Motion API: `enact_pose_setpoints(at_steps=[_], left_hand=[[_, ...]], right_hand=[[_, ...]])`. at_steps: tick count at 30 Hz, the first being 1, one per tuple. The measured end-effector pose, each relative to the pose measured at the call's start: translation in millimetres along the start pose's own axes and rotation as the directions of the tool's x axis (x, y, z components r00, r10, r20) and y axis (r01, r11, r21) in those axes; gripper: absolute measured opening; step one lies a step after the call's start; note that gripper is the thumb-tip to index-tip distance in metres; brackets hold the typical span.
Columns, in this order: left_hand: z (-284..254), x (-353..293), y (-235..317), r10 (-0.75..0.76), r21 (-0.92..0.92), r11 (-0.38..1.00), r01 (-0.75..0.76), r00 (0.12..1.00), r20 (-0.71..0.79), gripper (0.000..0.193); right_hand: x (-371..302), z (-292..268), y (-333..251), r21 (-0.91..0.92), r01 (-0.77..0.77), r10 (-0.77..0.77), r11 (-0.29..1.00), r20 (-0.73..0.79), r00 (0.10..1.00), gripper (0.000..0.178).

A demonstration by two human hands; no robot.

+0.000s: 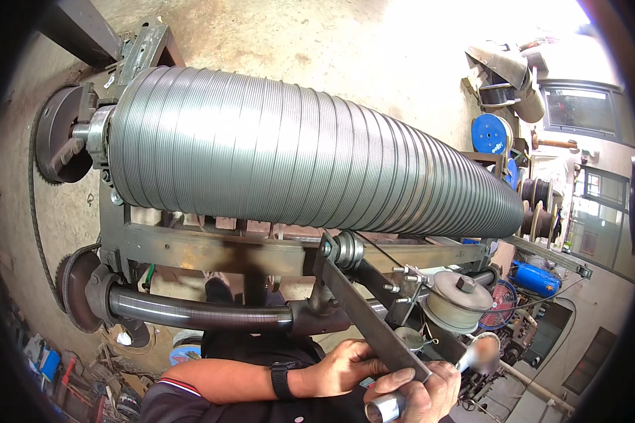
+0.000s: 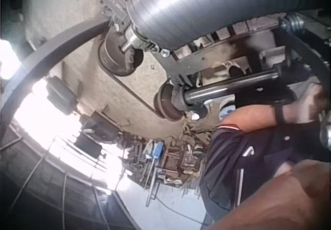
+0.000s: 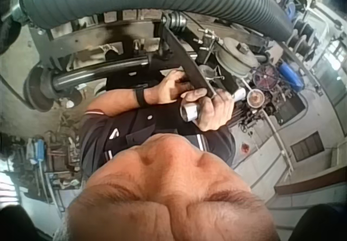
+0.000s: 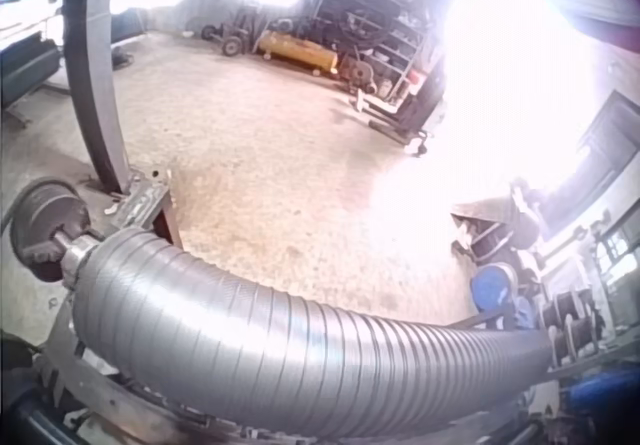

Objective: The person operates a wire coiling machine by turning a crank to wind wire onto a large spool. They use pliers to cut the wire and adjust the machine's chain and tension components during the process.

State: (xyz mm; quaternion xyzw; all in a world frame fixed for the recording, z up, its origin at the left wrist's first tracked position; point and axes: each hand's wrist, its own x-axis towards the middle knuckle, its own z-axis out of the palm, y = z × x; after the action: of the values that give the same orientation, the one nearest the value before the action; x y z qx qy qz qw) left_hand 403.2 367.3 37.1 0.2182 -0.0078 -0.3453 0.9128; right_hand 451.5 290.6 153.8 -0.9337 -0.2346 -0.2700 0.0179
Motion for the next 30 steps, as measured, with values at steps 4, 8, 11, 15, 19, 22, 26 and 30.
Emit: enact_pose_setpoints(at_steps=[4,8,11,15,19,22,26,30], left_hand=[[0,0,5,0.016,0.029,0.999,-0.017,1.0,0.008,0.022],[-2,-3,1,0.035,0.02,0.999,-0.035,0.999,0.006,0.022],[-2,-4,4,0.001,0.098,0.995,0.001,1.0,-0.014,0.022],[-4,-6,1,-0.006,0.053,0.999,0.007,1.0,-0.018,0.023],[-7,-7,7,-0.018,0.09,0.996,0.018,1.0,0.006,0.025],[-8,-8,6,-0.03,0.076,0.997,0.028,0.999,0.029,0.025],[-10,-9,6,-0.034,0.066,0.997,0.032,0.999,0.034,0.026],[-12,-10,5,-0.002,0.087,0.996,-0.003,0.998,0.055,0.026]], right_hand=[[-2,0,-4,-0.029,-0.022,0.022,0.999,-0.015,1.0,0.016],[-2,1,-5,-0.032,-0.003,0.002,0.999,-0.018,1.0,0.017],[-3,1,-3,-0.018,0.034,-0.034,0.999,-0.018,0.999,0.017],[3,0,-5,-0.005,0.038,-0.038,0.999,0.009,0.999,0.017],[5,1,-9,-0.016,0.027,-0.027,0.999,0.008,1.0,0.018],[3,2,-10,-0.013,0.038,-0.038,0.999,-0.008,0.999,0.018],[4,4,-12,-0.007,0.025,-0.025,1.0,-0.009,1.0,0.018],[6,2,-16,-0.008,0.008,-0.008,1.0,0.017,1.0,0.018]])
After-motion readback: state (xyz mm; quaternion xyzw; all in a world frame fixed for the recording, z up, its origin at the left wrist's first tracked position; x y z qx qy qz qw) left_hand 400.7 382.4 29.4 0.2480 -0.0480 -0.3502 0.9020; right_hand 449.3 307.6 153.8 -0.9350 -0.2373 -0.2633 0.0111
